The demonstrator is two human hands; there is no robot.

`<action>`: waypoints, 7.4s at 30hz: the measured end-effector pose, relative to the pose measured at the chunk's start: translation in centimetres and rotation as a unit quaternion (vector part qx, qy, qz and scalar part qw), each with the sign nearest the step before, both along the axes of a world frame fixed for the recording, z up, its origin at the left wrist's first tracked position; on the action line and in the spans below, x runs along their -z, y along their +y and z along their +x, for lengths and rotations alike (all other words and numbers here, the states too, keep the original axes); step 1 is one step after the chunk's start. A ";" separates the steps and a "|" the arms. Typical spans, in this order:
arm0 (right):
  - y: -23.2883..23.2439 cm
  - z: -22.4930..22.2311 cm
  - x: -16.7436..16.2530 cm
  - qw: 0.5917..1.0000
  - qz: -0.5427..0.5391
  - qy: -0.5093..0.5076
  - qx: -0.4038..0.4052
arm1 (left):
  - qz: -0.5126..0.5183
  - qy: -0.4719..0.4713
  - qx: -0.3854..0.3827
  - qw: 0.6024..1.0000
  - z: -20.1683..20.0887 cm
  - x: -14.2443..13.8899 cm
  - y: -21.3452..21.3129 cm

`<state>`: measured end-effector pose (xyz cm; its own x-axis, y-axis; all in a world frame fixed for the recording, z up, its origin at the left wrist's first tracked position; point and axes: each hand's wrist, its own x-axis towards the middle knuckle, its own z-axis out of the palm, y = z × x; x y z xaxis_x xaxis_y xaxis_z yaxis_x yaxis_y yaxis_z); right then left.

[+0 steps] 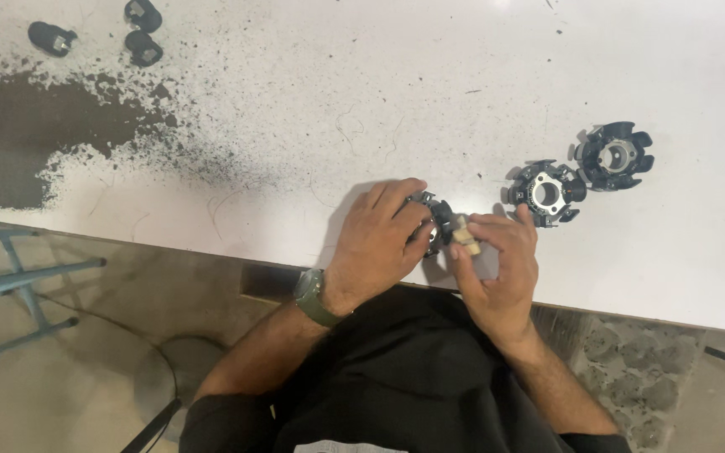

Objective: The person sits at a white workbench assembling wheel assemblies, fitting small black plastic roller components onto wheel hubs one at a time and pressing them into place by hand. They occasionally use a small blade-like tool to help seat parts and wipe their hands or parts with a blue cloth, with finished wheel assemblies accumulating on the table.

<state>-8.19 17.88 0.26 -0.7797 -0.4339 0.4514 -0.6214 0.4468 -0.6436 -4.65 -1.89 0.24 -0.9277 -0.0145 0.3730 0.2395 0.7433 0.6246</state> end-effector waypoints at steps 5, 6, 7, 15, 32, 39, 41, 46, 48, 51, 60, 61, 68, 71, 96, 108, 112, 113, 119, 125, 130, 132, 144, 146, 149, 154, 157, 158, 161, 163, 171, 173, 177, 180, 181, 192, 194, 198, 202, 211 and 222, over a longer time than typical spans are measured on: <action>-1.0 0.5 0.7 1.000 0.013 -0.013 0.004 | 0.041 0.004 -0.015 0.999 0.2 0.5 -0.1; -1.0 0.5 0.8 1.000 0.011 -0.016 0.006 | 0.046 0.003 -0.019 0.999 0.2 0.6 0.0; -1.1 0.5 0.9 1.000 0.015 -0.014 0.006 | 0.048 -0.001 -0.020 0.999 0.2 0.7 0.0; -1.1 0.7 1.4 0.998 0.046 0.029 0.018 | 0.054 -0.009 -0.027 0.998 0.4 0.9 0.4; -1.0 0.4 0.7 0.999 0.041 0.021 -0.001 | -0.028 0.015 -0.001 0.999 0.2 0.1 0.1; -1.2 0.3 0.5 1.000 0.027 0.011 -0.005 | 0.011 -0.015 0.033 0.999 0.3 0.1 0.1; -1.2 0.3 0.6 1.000 0.028 0.007 -0.004 | 0.033 -0.019 0.023 0.999 0.2 0.3 0.3; -1.1 0.3 0.9 1.000 0.023 0.001 -0.002 | 0.032 -0.020 -0.015 0.999 0.2 1.0 0.8; -1.0 0.5 1.1 1.000 0.028 -0.006 0.006 | 0.031 -0.021 -0.027 0.999 0.3 1.1 0.8; -0.8 0.8 1.3 1.000 0.006 -0.010 0.017 | 0.050 -0.024 -0.025 0.998 0.5 1.2 0.8; -0.5 1.0 1.9 1.000 -0.007 0.017 0.015 | 0.067 -0.018 -0.039 0.997 0.8 1.4 1.0; -0.5 1.0 1.9 1.000 0.000 0.022 0.010 | 0.065 -0.014 -0.041 0.997 0.7 1.4 1.1; -0.6 1.0 1.6 0.999 0.034 0.032 0.011 | 0.050 -0.006 -0.044 0.998 0.6 1.3 1.2; -0.6 1.0 1.6 0.999 0.036 0.029 0.011 | 0.047 -0.004 -0.048 0.998 0.6 1.2 1.3; -1.1 0.8 1.2 0.999 0.036 0.015 0.012 | 0.050 0.002 -0.049 0.998 0.7 0.8 1.3; -1.0 1.1 1.4 1.000 0.004 0.007 0.016 | 0.039 0.031 -0.028 0.998 0.4 1.3 1.4; -1.1 1.1 1.3 1.000 0.013 0.021 0.000 | 0.055 0.028 -0.025 0.998 0.5 1.3 1.4; -1.2 1.1 1.2 1.000 0.018 0.022 0.000 | 0.058 0.025 -0.023 0.998 0.5 1.3 1.4; -1.5 1.1 1.2 0.999 0.028 0.039 0.003 | 0.057 0.036 -0.028 0.997 0.6 1.1 1.3; -1.6 1.1 1.2 0.998 0.031 0.051 0.005 | 0.058 0.035 -0.029 0.997 0.7 1.1 1.3; -1.7 1.0 1.2 0.998 0.036 0.051 0.001 | 0.057 0.039 -0.028 0.997 0.6 1.5 1.3; -1.6 1.0 1.2 0.998 0.033 0.050 -0.001 | 0.057 0.036 -0.027 0.997 0.7 1.7 1.4; -0.8 1.2 2.4 0.992 -0.112 -0.044 0.029 | 0.004 0.069 -0.113 0.991 1.4 0.5 -3.1; -0.8 1.1 2.2 0.997 -0.060 -0.038 0.029 | 0.009 0.033 -0.062 0.997 1.7 -0.1 -2.2; -1.1 1.0 1.7 0.999 -0.018 -0.023 0.029 | -0.007 0.018 -0.034 0.999 1.3 -0.6 -0.8; -1.5 0.7 0.9 1.000 0.015 -0.005 0.021 | -0.065 -0.032 -0.029 0.997 0.2 -1.3 0.1; -1.6 0.7 0.5 1.000 0.017 -0.001 0.024 | -0.088 -0.066 -0.028 0.994 0.2 -1.7 0.3; -1.7 0.7 0.5 1.000 0.019 0.001 0.024 | -0.092 -0.060 -0.030 0.993 0.2 -1.8 0.3; -1.6 0.6 0.6 1.000 0.014 0.003 0.024 | -0.064 -0.038 -0.033 0.997 0.1 -1.9 0.0; -1.5 0.5 0.8 1.000 0.010 0.000 0.027 | -0.042 -0.018 -0.024 0.999 0.2 -1.9 -0.2; -1.3 0.6 1.1 0.999 -0.003 -0.010 0.034 | -0.033 0.017 -0.002 0.999 0.4 -0.8 -1.0; -1.3 0.6 1.0 0.999 0.000 -0.012 0.033 | -0.031 0.018 -0.004 0.999 0.2 -0.7 -1.2; -1.3 0.6 0.8 0.999 0.005 -0.014 0.031 | -0.066 0.029 0.012 0.997 0.2 -1.1 -1.7; -1.4 0.5 0.6 0.999 0.001 -0.017 0.039 | -0.089 0.029 0.047 0.994 0.5 -1.5 -1.7; -1.4 0.5 0.6 0.999 0.000 -0.014 0.038 | -0.086 0.020 0.058 0.994 0.4 -1.6 -1.6; -0.7 0.7 1.7 0.999 -0.042 0.007 0.003 | 0.023 0.004 0.003 1.000 0.6 -0.2 -0.3; -0.6 0.9 2.0 0.998 -0.053 0.019 -0.006 | 0.035 -0.005 -0.003 0.999 0.9 -0.1 -0.3; -0.5 0.9 2.2 0.999 -0.017 0.034 -0.016 | 0.030 -0.001 -0.015 0.999 0.9 0.2 -0.1; -0.7 0.8 2.2 0.999 0.016 0.039 -0.009 | 0.043 -0.012 -0.009 0.999 0.9 0.6 -0.1; -1.1 0.7 2.1 0.999 0.034 0.040 -0.009 | 0.048 -0.004 -0.016 0.999 1.3 1.2 -0.3; -0.8 0.9 2.6 0.999 0.003 0.046 -0.010 | 0.041 0.031 -0.014 0.999 1.5 1.9 -0.3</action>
